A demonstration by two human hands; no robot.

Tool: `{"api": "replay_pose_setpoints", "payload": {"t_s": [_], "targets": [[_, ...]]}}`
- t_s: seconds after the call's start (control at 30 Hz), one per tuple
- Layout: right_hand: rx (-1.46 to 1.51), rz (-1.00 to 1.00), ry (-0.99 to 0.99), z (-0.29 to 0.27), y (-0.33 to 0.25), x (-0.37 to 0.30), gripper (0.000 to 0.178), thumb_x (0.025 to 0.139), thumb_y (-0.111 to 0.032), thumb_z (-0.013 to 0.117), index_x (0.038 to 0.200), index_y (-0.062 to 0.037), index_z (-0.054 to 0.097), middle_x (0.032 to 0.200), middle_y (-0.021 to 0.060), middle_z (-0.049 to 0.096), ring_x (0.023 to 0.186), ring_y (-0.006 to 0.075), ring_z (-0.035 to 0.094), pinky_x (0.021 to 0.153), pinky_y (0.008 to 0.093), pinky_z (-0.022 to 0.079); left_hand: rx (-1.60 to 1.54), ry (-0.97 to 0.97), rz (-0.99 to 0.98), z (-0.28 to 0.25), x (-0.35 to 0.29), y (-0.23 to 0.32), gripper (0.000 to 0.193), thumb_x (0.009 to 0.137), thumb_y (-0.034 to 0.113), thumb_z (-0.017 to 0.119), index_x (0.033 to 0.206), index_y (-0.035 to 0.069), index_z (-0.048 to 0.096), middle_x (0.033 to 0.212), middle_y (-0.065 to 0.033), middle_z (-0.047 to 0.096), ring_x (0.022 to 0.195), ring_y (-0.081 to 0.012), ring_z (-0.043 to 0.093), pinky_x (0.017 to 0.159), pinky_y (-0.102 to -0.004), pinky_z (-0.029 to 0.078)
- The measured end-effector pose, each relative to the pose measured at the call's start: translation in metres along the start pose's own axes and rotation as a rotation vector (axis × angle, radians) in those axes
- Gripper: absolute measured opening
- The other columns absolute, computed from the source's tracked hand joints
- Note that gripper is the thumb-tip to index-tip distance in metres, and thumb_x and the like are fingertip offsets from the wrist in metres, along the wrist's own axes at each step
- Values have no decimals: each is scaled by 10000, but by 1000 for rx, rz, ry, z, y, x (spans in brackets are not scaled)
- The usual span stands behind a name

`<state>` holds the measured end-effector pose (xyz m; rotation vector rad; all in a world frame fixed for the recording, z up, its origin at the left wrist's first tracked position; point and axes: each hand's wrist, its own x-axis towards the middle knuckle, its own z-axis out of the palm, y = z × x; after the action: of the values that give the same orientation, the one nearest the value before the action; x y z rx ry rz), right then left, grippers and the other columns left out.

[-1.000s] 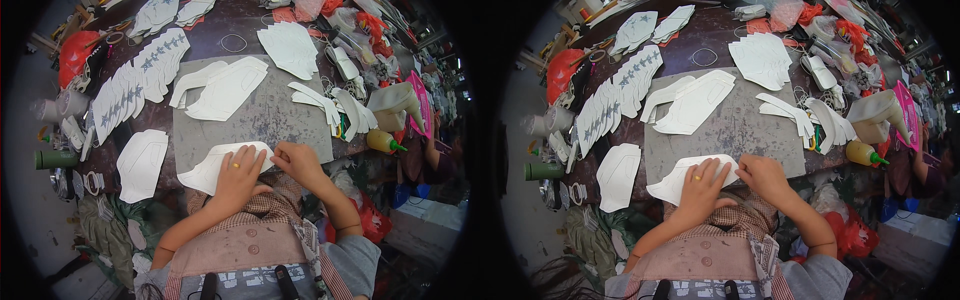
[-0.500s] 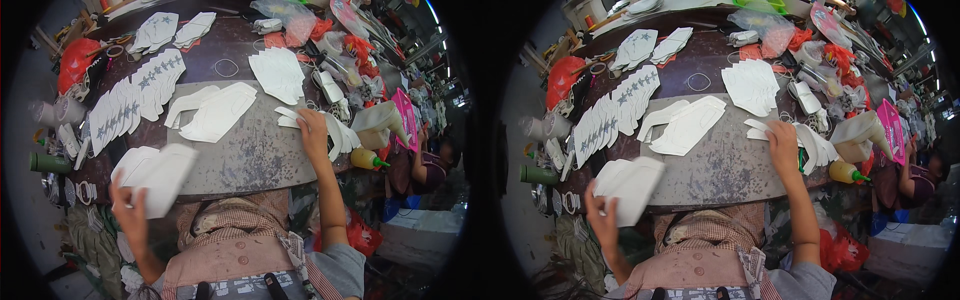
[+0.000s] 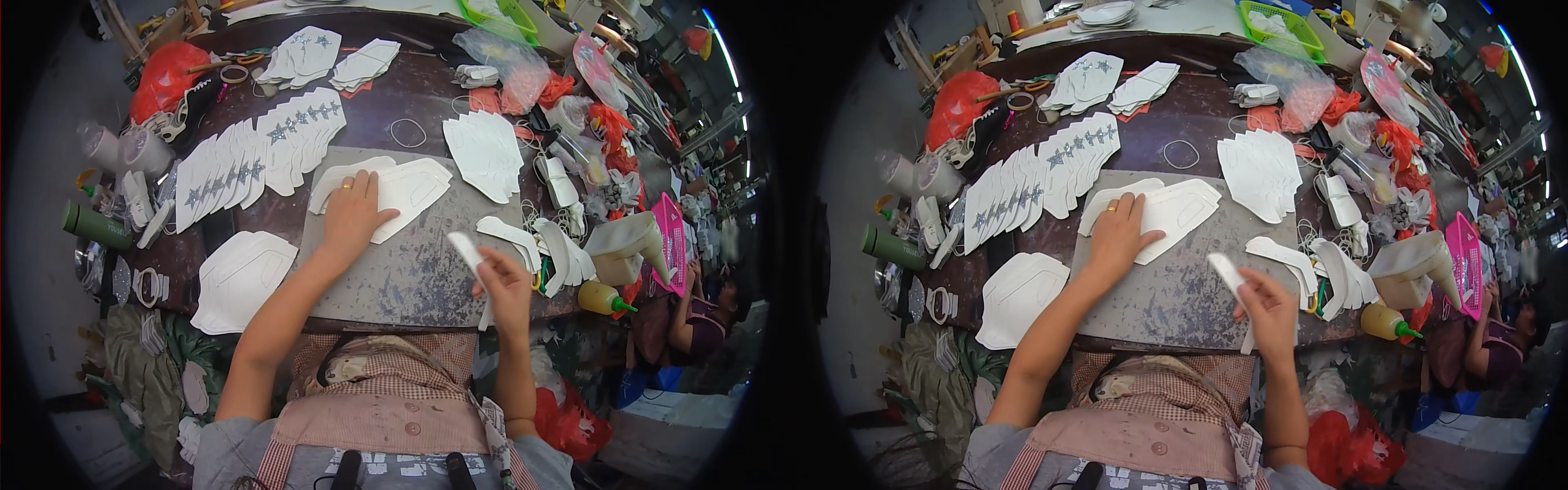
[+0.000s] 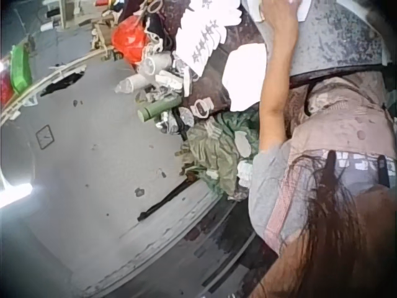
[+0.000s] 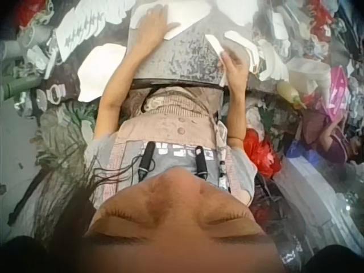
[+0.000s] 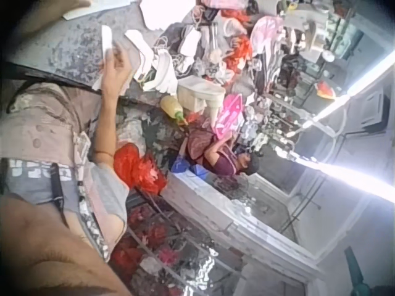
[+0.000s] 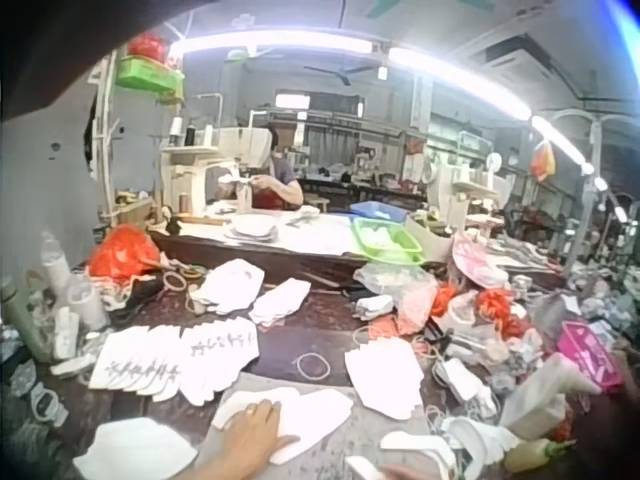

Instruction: The person applies glue from a squeeze bottle onto star-shaped embellishments on white fabric pieces. They then pick up and fold smaller white fabric strips, placing them into a pile. The person continues to handle and fold various white fabric components on a cluttered workbench.

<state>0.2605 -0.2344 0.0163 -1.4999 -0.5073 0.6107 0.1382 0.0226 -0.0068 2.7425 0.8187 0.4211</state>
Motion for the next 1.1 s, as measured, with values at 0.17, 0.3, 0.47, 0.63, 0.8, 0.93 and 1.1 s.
{"api": "replay_pose_setpoints", "payload": {"t_s": [0.17, 0.3, 0.47, 0.63, 0.8, 0.93, 1.1], "targets": [[176, -22, 59, 11, 41, -4, 225, 939, 5, 617, 1149, 87, 604, 888, 99, 676, 705, 137, 652, 647, 260, 541, 89, 233, 36, -1, -9, 10, 546, 781, 315, 779, 1204, 18, 603, 1128, -133, 587, 1031, -282, 575, 886, -422, 431], [253, -17, 40, 4, 49, -2, 196, 938, 14, 613, 1124, 72, 598, 930, 116, 689, 749, 163, 676, 721, 274, 558, -149, 374, 205, -27, -29, 6, 396, 811, 182, 768, 1135, 17, 612, 1023, -127, 642, 949, -282, 623, 870, -409, 457], [184, 164, 27, -28, 35, -2, 143, 947, -12, 611, 1082, 36, 608, 903, 104, 696, 771, 168, 687, 758, 283, 564, -742, -127, 69, -93, -97, 18, 246, 877, 95, 690, 1097, 11, 621, 962, -137, 685, 865, -328, 666, 805, -384, 512], [-104, 100, -154, -2, 5, 12, 130, 921, -72, 682, 989, 36, 661, 857, 66, 688, 736, 91, 642, 664, 224, 511, -84, 85, 185, -51, -141, 12, 344, 847, 92, 700, 1182, 40, 638, 1136, -154, 630, 1033, -357, 603, 901, -441, 479], [-306, 225, -506, 80, -30, 7, 151, 904, -114, 713, 951, 27, 688, 799, 29, 673, 680, 46, 586, 561, 208, 460, -244, 79, 260, -42, -187, 16, 499, 774, 249, 777, 1226, 80, 649, 1256, -136, 582, 1176, -325, 530, 1011, -464, 416], [-356, 267, -589, 100, -7, 21, 160, 908, -133, 711, 933, 24, 691, 736, 6, 659, 633, 38, 562, 518, 199, 428, -100, 68, 283, -22, -199, 20, 586, 747, 331, 778, 1270, 103, 642, 1291, -148, 572, 1183, -311, 528, 1000, -453, 413], [-346, 283, -573, 95, -12, 32, 160, 895, -131, 725, 909, 27, 710, 729, 1, 663, 608, 30, 542, 503, 201, 416, -80, 96, 161, -11, -199, 31, 605, 771, 365, 756, 1296, 93, 628, 1322, -176, 543, 1190, -322, 505, 982, -467, 405]]}}
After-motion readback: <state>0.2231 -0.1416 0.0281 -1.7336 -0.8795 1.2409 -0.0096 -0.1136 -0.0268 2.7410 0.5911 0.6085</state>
